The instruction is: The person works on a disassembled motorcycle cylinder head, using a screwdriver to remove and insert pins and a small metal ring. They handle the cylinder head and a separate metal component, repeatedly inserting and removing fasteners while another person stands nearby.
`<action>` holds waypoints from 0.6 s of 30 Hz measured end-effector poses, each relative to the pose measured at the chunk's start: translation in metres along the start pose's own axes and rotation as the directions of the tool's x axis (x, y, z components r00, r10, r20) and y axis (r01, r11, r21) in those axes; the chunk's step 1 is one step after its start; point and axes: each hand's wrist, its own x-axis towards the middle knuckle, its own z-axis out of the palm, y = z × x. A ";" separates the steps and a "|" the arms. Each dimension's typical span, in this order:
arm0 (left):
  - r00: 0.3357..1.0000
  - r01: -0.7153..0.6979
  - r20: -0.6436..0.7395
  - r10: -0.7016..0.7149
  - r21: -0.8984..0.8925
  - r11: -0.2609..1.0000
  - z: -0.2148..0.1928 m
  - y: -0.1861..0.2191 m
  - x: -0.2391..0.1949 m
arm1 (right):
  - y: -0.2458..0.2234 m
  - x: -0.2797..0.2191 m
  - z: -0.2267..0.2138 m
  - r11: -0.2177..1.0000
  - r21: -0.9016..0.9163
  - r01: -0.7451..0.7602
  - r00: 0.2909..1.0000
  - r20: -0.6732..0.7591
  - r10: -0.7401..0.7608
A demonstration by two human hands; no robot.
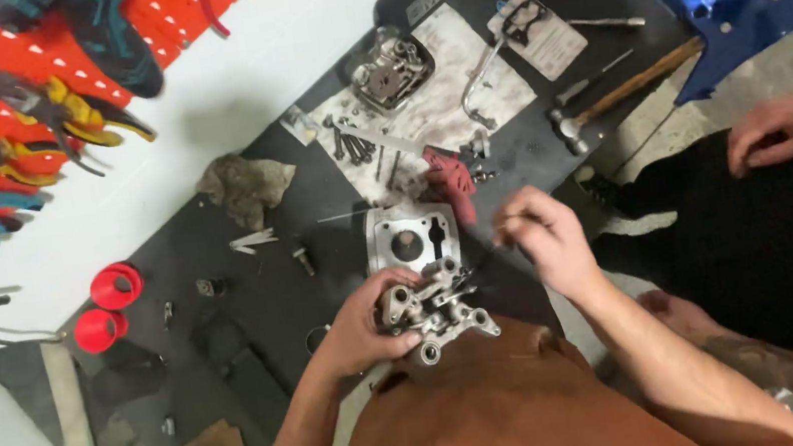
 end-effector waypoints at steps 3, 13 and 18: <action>0.980 -0.191 0.086 0.181 0.119 0.974 -0.007 0.017 0.030 | 0.009 0.003 0.003 0.816 0.559 -0.151 0.952 -0.140 0.272; 0.887 -0.376 0.367 0.278 0.226 0.899 0.000 0.051 0.086 | -0.022 -0.004 0.034 0.428 0.886 0.179 0.873 -0.344 0.346; 0.851 -0.456 0.425 0.310 0.303 0.837 0.001 0.056 0.097 | -0.020 -0.002 0.028 0.471 0.844 0.257 0.863 -0.420 0.282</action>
